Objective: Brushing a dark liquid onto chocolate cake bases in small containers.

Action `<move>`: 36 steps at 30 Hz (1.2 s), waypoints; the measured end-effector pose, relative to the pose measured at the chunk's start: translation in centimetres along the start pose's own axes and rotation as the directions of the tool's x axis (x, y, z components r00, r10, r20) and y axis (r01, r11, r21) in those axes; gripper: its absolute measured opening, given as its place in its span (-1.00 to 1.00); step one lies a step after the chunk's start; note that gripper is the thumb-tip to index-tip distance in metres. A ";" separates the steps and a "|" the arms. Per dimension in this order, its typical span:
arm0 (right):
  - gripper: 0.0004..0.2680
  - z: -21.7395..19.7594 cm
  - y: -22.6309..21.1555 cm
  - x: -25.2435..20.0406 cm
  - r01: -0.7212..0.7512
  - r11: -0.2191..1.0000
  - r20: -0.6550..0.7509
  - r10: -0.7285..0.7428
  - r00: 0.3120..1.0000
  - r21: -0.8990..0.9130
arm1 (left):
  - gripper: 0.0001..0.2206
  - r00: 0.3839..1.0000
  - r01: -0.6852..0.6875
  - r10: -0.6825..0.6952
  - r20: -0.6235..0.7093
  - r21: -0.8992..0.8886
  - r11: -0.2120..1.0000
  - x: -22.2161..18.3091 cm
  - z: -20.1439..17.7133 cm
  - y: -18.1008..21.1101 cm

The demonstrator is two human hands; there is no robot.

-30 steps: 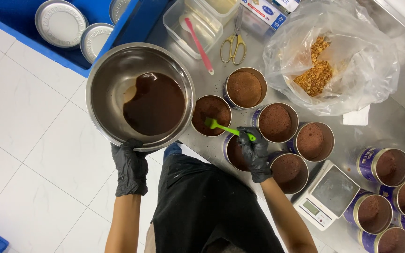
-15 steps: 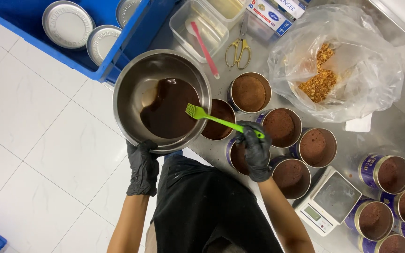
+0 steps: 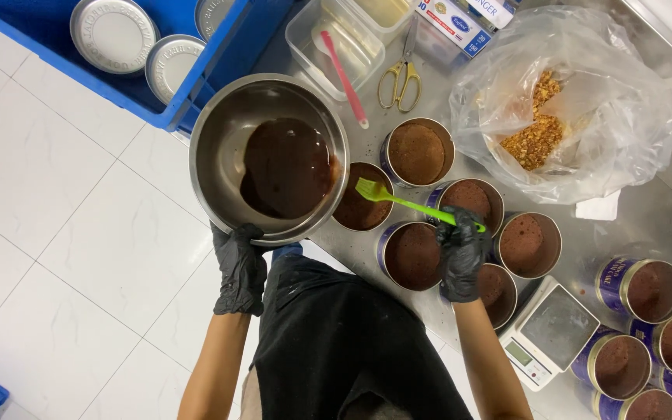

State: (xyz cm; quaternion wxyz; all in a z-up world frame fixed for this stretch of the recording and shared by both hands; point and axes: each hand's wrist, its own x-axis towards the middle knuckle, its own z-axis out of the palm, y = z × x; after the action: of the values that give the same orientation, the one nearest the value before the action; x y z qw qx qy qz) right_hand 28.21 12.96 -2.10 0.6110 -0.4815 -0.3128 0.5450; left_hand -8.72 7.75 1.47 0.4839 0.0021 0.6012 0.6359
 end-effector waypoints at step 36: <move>-0.84 3.5 4.7 -0.6 0.061 0.923 0.179 0.009 0.984 -0.380 | -0.42 0.997 -0.075 0.074 -0.013 -0.106 0.992 1.2 -2.8 -0.8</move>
State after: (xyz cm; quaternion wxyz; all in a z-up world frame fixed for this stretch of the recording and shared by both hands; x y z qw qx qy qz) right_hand 23.18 12.97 -5.23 0.4816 -0.5372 -0.4731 0.5056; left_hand -10.53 6.27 -0.61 0.4564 -0.0042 0.5683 0.6846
